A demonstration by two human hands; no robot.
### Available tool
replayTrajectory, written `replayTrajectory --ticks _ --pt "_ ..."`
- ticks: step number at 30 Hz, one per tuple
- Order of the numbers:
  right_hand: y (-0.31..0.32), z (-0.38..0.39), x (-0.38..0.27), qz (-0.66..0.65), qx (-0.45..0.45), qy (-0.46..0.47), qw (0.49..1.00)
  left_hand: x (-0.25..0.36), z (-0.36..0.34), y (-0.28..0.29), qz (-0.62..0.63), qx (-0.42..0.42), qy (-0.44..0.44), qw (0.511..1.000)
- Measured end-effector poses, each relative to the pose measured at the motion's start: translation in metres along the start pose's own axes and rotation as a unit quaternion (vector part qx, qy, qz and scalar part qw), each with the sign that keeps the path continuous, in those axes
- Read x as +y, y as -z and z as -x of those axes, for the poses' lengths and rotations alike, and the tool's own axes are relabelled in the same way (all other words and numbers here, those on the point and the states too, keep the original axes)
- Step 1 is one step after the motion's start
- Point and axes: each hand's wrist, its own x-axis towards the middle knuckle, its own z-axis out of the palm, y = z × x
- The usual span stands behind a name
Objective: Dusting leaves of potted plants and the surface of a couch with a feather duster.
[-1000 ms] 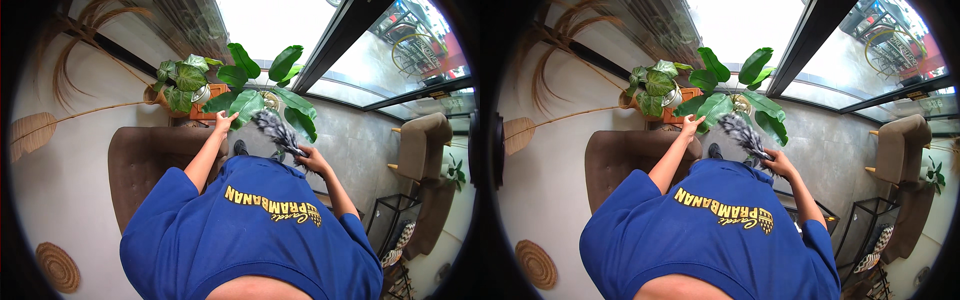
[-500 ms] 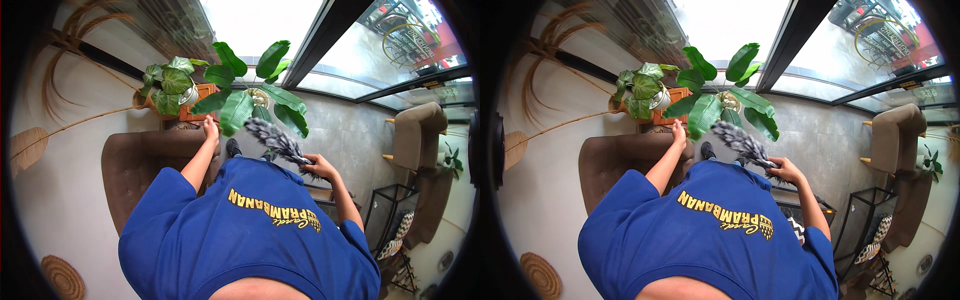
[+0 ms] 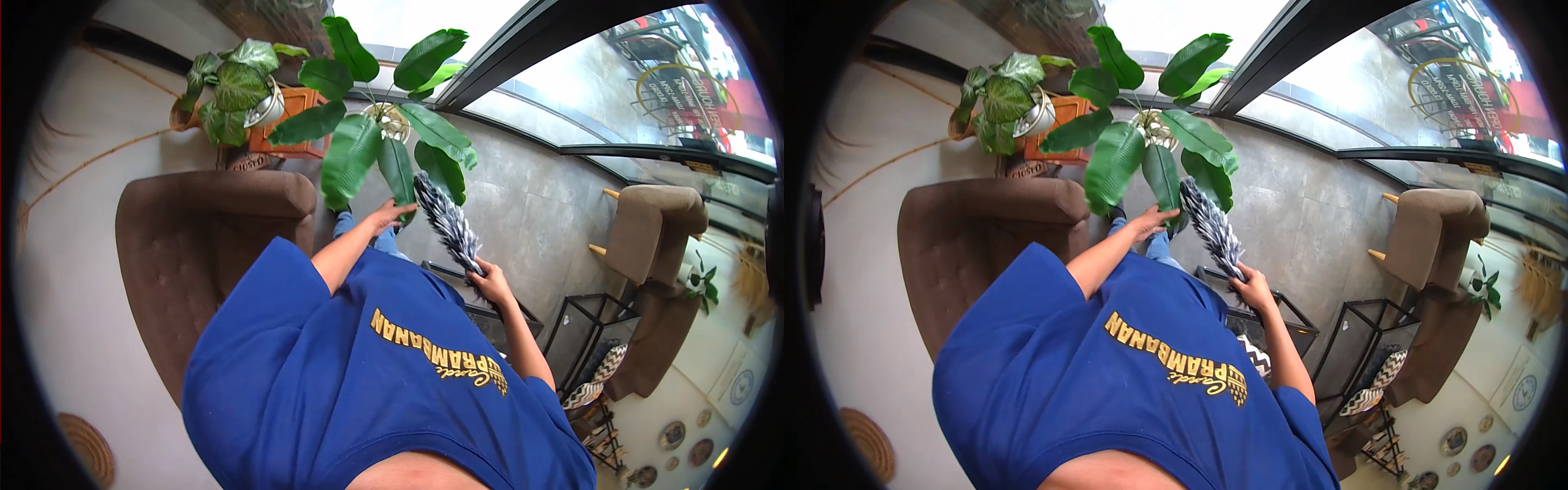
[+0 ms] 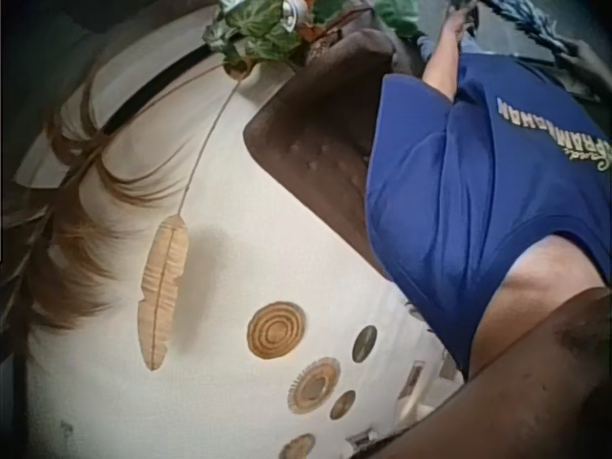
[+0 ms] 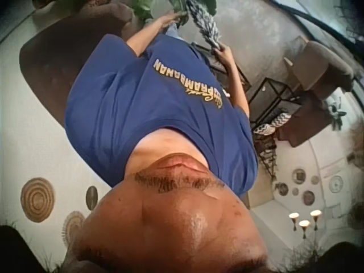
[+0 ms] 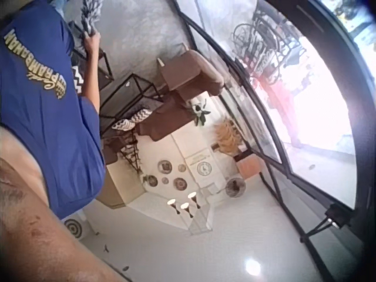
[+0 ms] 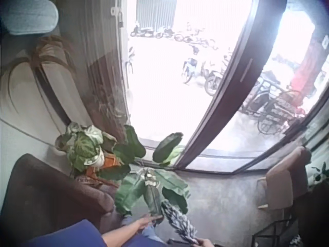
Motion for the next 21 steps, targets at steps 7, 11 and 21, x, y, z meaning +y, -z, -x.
replayTrajectory --ticks 7,11,21 --pt "0.038 -0.037 -0.023 -0.043 -0.142 0.072 0.986 0.026 0.029 -0.009 -0.128 0.189 -0.195 0.954" --pt "0.054 -0.05 -0.036 0.095 -0.144 0.058 0.983 0.056 0.067 -0.017 0.082 0.127 -0.232 0.961" --pt "0.085 -0.089 -0.051 -0.034 -0.118 0.122 0.985 0.092 0.089 -0.016 0.05 0.23 -0.24 0.942"
